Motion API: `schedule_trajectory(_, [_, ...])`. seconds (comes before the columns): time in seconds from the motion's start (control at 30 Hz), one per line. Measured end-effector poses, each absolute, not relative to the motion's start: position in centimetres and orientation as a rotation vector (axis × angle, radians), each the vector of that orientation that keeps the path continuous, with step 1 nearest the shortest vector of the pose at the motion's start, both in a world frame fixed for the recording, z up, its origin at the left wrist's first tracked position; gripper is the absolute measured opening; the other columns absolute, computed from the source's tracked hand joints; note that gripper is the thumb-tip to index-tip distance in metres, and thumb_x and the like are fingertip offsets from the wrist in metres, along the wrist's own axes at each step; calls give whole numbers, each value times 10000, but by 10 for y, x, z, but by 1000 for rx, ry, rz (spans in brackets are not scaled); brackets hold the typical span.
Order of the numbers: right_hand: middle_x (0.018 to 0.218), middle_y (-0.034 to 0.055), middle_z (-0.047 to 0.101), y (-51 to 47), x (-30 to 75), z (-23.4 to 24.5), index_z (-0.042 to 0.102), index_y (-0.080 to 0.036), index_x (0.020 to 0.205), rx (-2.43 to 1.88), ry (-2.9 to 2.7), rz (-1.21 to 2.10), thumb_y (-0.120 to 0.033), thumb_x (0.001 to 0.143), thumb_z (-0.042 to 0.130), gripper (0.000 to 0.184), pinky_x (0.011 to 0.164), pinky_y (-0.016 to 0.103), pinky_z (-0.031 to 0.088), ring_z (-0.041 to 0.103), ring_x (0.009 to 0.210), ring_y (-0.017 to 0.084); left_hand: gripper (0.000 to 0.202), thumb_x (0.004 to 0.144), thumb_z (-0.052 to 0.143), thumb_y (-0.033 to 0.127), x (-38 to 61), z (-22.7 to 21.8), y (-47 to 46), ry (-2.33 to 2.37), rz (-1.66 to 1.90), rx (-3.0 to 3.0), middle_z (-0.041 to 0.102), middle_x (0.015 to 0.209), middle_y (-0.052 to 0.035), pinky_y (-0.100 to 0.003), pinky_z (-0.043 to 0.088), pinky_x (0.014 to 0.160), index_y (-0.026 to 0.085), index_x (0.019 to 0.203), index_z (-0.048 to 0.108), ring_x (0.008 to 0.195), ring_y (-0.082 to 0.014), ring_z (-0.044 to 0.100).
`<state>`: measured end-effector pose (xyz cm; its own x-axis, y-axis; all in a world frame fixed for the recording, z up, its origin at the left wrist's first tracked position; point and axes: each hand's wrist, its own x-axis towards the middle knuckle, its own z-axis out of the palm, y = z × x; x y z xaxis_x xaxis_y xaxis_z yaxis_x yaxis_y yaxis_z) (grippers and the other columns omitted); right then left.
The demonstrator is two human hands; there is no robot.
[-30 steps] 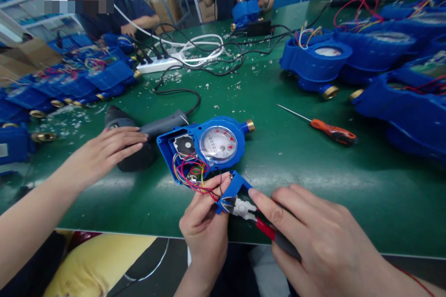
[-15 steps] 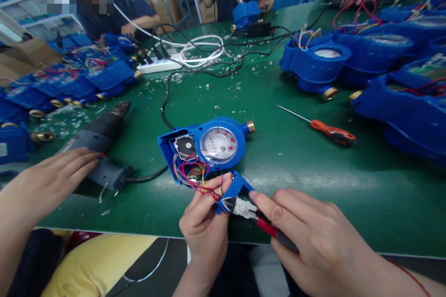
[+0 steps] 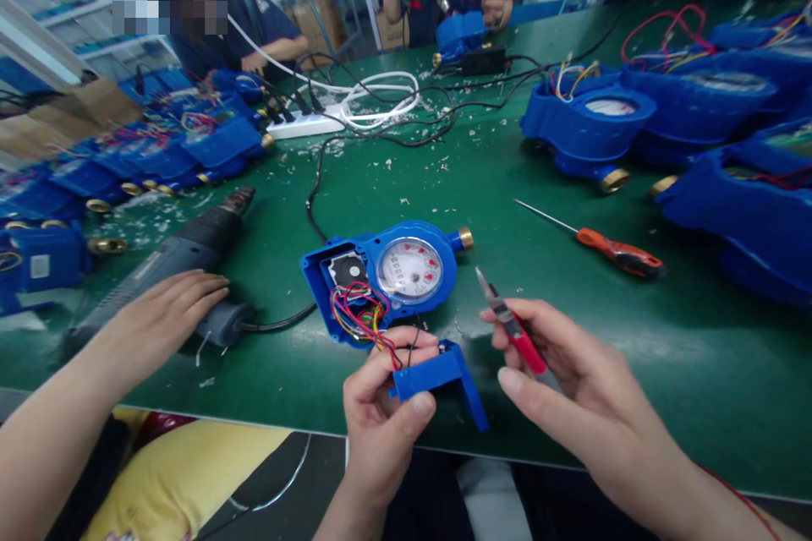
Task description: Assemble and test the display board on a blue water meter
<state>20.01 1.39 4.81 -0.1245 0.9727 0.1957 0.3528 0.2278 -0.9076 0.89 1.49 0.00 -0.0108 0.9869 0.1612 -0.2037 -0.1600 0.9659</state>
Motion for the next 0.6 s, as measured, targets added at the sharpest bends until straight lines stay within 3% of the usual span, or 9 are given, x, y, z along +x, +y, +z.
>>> schedule_trajectory(0.2, [1006, 16, 583, 13, 180, 46, 454, -246, 1098, -1130, -1551, 1376, -297, 913, 492, 197, 790, 284, 516, 587, 894, 151, 219, 745, 726, 359, 19, 10, 13, 947, 1424, 979, 661, 1086, -78, -259, 535, 821, 233, 919, 768, 981, -212, 644])
schedule_trajectory(0.33, [900, 12, 610, 13, 168, 46, 465, -227, 1054, -1220, -1611, 1220, -203, 819, 546, 250, 748, 303, 527, 618, 917, 191, 239, 719, 726, 390, 26, 19, 11, 1005, 1425, 878, 663, 1109, -98, -302, 552, 828, 199, 853, 782, 989, -251, 654])
schedule_trajectory(0.47, [844, -8, 627, 14, 161, 45, 476, -228, 1020, -1145, -1589, 1100, -87, 796, 489, 265, 661, 228, 518, 632, 757, 134, 242, 677, 740, 364, 30, 29, 10, 1105, 1420, 790, 703, 1037, -104, -317, 534, 858, 192, 839, 794, 1078, -290, 607])
schedule_trajectory(0.6, [850, -9, 622, 14, 159, 44, 489, -225, 1028, -1119, -1635, 906, -36, 763, 488, 325, 652, 198, 495, 614, 729, 115, 268, 653, 725, 295, 32, 41, 10, 1121, 1370, 692, 720, 1027, -93, -321, 506, 889, 205, 897, 792, 1062, -276, 612])
